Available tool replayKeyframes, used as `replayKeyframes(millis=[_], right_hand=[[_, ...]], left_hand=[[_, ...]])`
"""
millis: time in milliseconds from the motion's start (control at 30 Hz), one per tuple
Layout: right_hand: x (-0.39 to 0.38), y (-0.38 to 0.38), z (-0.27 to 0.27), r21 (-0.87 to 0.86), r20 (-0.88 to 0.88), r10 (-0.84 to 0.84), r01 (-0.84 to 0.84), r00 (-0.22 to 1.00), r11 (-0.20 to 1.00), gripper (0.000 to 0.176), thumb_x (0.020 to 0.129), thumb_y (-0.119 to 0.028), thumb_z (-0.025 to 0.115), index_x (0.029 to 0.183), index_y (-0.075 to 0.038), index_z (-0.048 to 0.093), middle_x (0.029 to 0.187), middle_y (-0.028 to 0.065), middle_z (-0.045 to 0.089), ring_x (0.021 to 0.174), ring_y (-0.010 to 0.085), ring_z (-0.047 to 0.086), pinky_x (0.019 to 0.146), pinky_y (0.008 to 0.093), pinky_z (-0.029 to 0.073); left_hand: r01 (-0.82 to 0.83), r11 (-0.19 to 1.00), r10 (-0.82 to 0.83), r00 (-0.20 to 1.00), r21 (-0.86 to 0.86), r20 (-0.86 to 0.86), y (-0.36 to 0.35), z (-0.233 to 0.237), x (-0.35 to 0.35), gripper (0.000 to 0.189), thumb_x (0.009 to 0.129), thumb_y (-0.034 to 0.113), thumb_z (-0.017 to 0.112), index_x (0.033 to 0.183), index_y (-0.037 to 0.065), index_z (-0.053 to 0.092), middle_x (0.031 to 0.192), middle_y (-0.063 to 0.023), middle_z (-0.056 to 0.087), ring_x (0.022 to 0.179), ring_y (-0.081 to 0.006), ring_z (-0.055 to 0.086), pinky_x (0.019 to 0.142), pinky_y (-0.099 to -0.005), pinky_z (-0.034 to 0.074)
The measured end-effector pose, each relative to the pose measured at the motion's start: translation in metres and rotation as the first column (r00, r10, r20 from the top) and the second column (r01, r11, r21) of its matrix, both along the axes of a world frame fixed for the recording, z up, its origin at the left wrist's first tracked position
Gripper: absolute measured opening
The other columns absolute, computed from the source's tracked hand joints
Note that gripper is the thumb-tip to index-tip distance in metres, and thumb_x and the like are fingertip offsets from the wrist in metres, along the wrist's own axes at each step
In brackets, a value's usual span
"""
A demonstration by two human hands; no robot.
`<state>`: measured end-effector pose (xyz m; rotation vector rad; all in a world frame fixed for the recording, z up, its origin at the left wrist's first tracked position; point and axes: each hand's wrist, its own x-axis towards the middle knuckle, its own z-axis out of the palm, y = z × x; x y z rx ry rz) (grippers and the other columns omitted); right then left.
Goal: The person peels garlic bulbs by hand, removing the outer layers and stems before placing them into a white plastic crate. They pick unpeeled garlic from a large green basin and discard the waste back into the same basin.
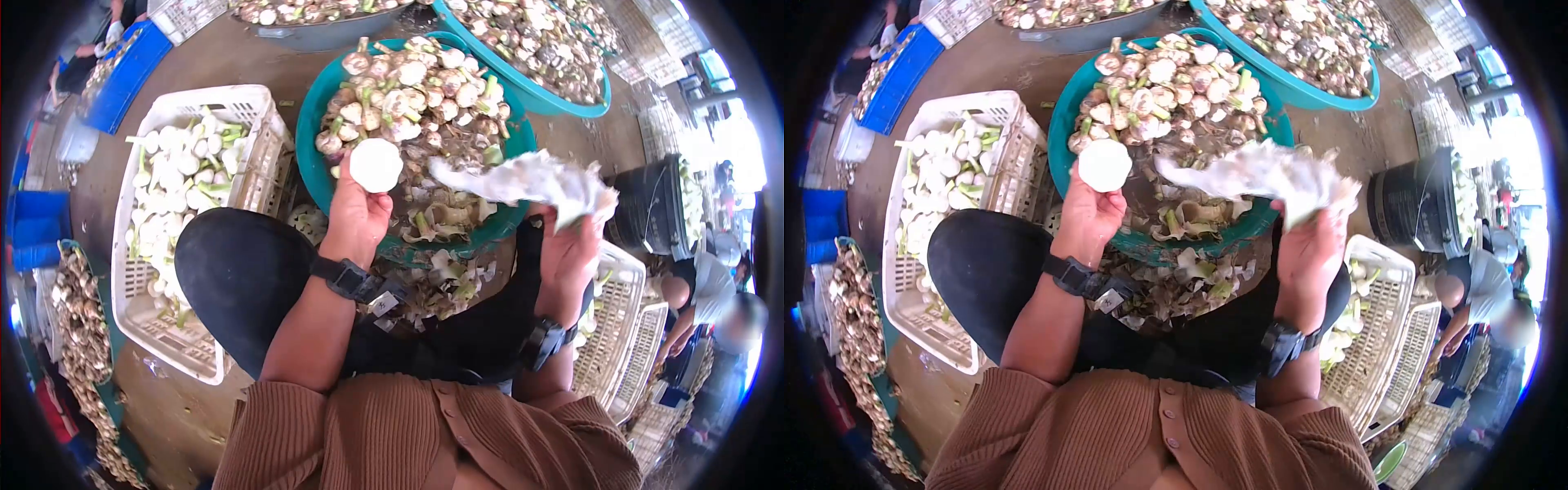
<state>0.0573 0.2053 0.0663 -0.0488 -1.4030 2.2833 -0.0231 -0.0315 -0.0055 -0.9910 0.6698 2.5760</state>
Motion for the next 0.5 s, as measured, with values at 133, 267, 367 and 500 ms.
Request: replayKeyframes(millis=[133,267,367,500], right_hand=[[-0.017,0.061,-0.072,0.944,0.230,0.014,-0.227,0.973,0.238,0.031,0.087,-0.024,0.049,0.110,-0.003,0.053,0.107,0.0102,0.059,0.092,0.0214,0.059,0.076,0.0353,0.048],[-0.025,-0.024,-0.076,0.497,0.609,0.033,-0.414,0.792,0.762,0.048,0.088,-0.040,0.049,0.118,-0.002,0.051,0.100,0.0136,0.060,0.086,0.0276,0.059,0.076,0.0392,0.048],[-0.037,-0.056,-0.066,-0.673,0.388,0.664,-0.296,0.639,0.678,0.059,0.089,-0.051,0.034,0.125,-0.006,0.043,0.102,0.0167,0.055,0.082,0.0298,0.056,0.071,0.0450,0.048],[-0.055,-0.025,-0.037,-0.441,-0.762,0.569,-0.891,0.309,-0.107,0.071,0.080,-0.065,0.039,0.130,-0.014,0.037,0.129,0.0263,0.038,0.106,0.0384,0.050,0.084,0.0483,0.044]], left_hand=[[-0.019,0.999,0.016,0.993,-0.026,-0.116,-0.007,-0.005,-0.002,0.026,0.084,0.033,0.044,0.093,0.012,0.057,0.077,-0.0011,0.061,0.059,-0.0134,0.055,0.044,-0.0239,0.038],[0.160,0.781,-0.276,0.956,-0.604,-0.104,0.007,-0.005,-0.002,0.037,0.087,0.044,0.044,0.088,0.009,0.056,0.078,-0.0039,0.060,0.060,-0.0121,0.056,0.047,-0.0253,0.041],[0.008,0.774,-0.439,0.728,-0.633,-0.527,0.016,0.010,0.008,0.062,0.089,0.057,0.023,0.096,0.004,0.054,0.088,-0.0079,0.060,0.079,-0.0141,0.054,0.069,-0.0266,0.040],[-0.177,0.833,-0.184,0.804,-0.524,-0.565,-0.004,0.041,0.004,0.059,0.089,0.057,0.026,0.098,0.005,0.053,0.093,-0.0088,0.061,0.082,-0.0150,0.053,0.074,-0.0276,0.038]])
